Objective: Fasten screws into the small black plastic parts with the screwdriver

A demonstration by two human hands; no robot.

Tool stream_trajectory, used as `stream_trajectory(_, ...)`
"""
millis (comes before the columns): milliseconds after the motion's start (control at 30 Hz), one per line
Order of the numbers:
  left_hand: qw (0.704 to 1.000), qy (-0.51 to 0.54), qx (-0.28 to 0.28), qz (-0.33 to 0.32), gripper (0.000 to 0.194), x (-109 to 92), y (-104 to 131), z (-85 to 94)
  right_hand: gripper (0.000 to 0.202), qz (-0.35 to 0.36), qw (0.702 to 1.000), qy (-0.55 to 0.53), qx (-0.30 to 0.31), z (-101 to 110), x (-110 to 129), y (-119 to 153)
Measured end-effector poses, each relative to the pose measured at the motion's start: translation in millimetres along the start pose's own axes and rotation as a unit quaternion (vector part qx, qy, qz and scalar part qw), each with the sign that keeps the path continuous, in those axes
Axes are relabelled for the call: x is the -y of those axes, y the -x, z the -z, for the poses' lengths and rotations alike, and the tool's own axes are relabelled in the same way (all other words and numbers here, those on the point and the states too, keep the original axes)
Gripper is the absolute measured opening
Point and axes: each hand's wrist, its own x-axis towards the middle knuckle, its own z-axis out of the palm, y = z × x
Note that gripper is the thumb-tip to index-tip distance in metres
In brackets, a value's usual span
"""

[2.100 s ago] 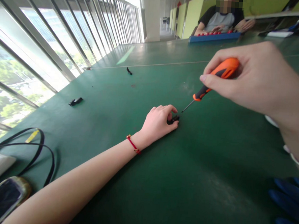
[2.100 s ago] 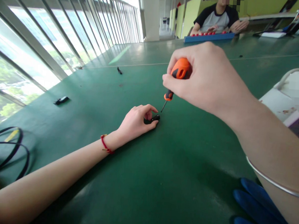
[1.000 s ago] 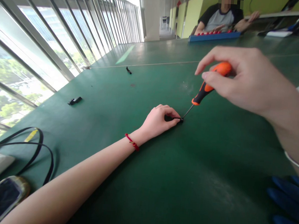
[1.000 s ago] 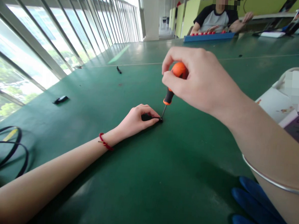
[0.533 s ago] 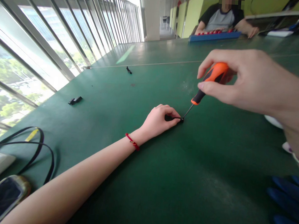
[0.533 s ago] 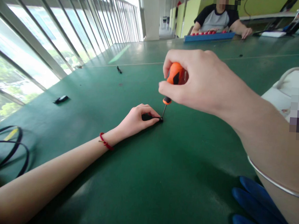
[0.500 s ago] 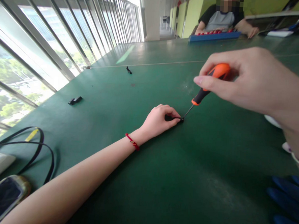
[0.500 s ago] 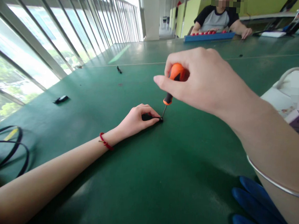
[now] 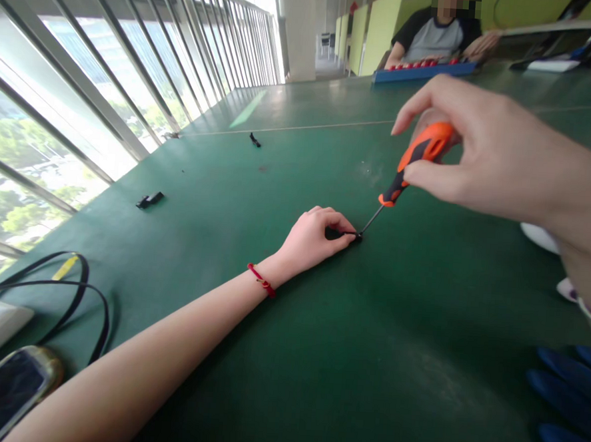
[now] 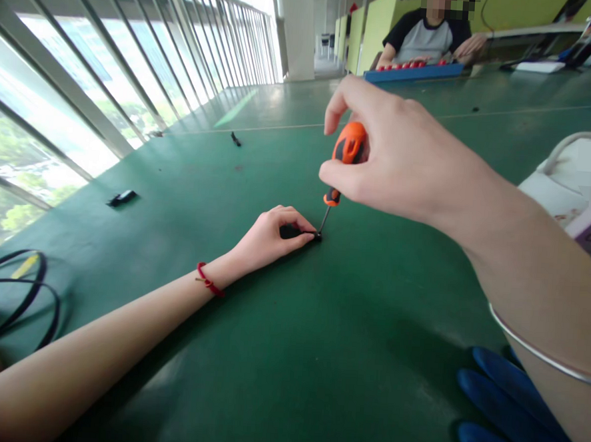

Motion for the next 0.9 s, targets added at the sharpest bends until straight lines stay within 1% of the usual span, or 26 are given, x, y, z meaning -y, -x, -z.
stream_trajectory(67,1.0,0.001,0.0,-0.001,0.013,0.1,0.1,0.1,0.019,-0.003,1.0,0.0,0.001,-0.7,0.5,0.0)
stream_trajectory(133,1.0,0.003,0.002,0.0,0.013,-0.1,0.2,0.3,0.026,-0.01,1.0,0.004,-0.001,-0.3,2.5,0.3)
stream_trajectory(167,1.0,0.004,0.002,0.001,0.013,-0.4,0.1,0.3,0.022,-0.011,1.0,0.005,-0.004,0.0,3.5,0.4)
stream_trajectory(200,1.0,0.004,0.003,0.002,0.013,-0.6,0.1,0.3,0.013,-0.007,1.0,0.006,-0.006,0.2,4.2,0.5)
stream_trajectory(233,1.0,0.003,0.004,0.001,0.013,-0.7,0.0,0.3,0.012,0.0,1.0,0.006,-0.006,0.4,4.6,0.5)
stream_trajectory(267,1.0,0.001,0.005,0.0,0.012,-0.9,-0.1,0.2,0.019,0.006,1.0,0.008,-0.006,0.4,4.6,0.6)
stream_trajectory(367,1.0,-0.01,0.01,-0.006,0.012,-0.8,-0.2,0.1,0.017,0.004,1.0,0.02,-0.007,0.0,2.7,0.9)
stream_trajectory(400,1.0,-0.011,0.01,-0.007,0.012,-0.7,-0.2,0.2,0.024,0.001,1.0,0.021,-0.009,-0.2,1.9,1.0)
stream_trajectory(433,1.0,-0.012,0.009,-0.007,0.013,-0.6,-0.2,0.2,0.027,0.002,1.0,0.016,-0.011,-0.5,1.1,1.1)
stream_trajectory(500,1.0,-0.011,0.008,-0.006,0.013,-0.4,-0.1,0.3,0.02,0.015,1.0,0.002,-0.007,-1.6,0.5,1.3)
stream_trajectory(567,1.0,-0.009,0.007,-0.005,0.013,-0.4,-0.1,0.4,0.026,0.034,0.999,-0.005,-0.004,-2.9,1.5,1.7)
stream_trajectory(600,1.0,-0.008,0.007,-0.005,0.013,-0.5,-0.1,0.5,0.024,0.037,0.999,-0.007,-0.005,-3.4,2.5,2.0)
stream_trajectory(633,1.0,-0.008,0.008,-0.005,0.013,-0.7,-0.1,0.5,0.021,0.036,0.999,-0.006,-0.01,-3.7,3.7,2.2)
stream_trajectory(700,1.0,-0.009,0.008,-0.004,0.013,-1.1,-0.1,0.5,0.03,0.029,0.999,-0.005,-0.028,-3.5,5.8,2.3)
stream_trajectory(733,1.0,-0.009,0.009,-0.003,0.013,-1.3,-0.1,0.5,0.031,0.027,0.999,-0.002,-0.038,-3.1,6.3,2.2)
stream_trajectory(800,1.0,-0.012,0.011,0.0,0.013,-1.6,0.0,0.4,0.018,0.031,0.999,0.012,-0.04,-1.9,5.9,1.5)
stream_trajectory(900,1.0,-0.014,0.012,0.002,0.013,-1.6,0.3,0.4,0.018,0.03,0.999,0.031,-0.024,-0.3,4.1,0.8)
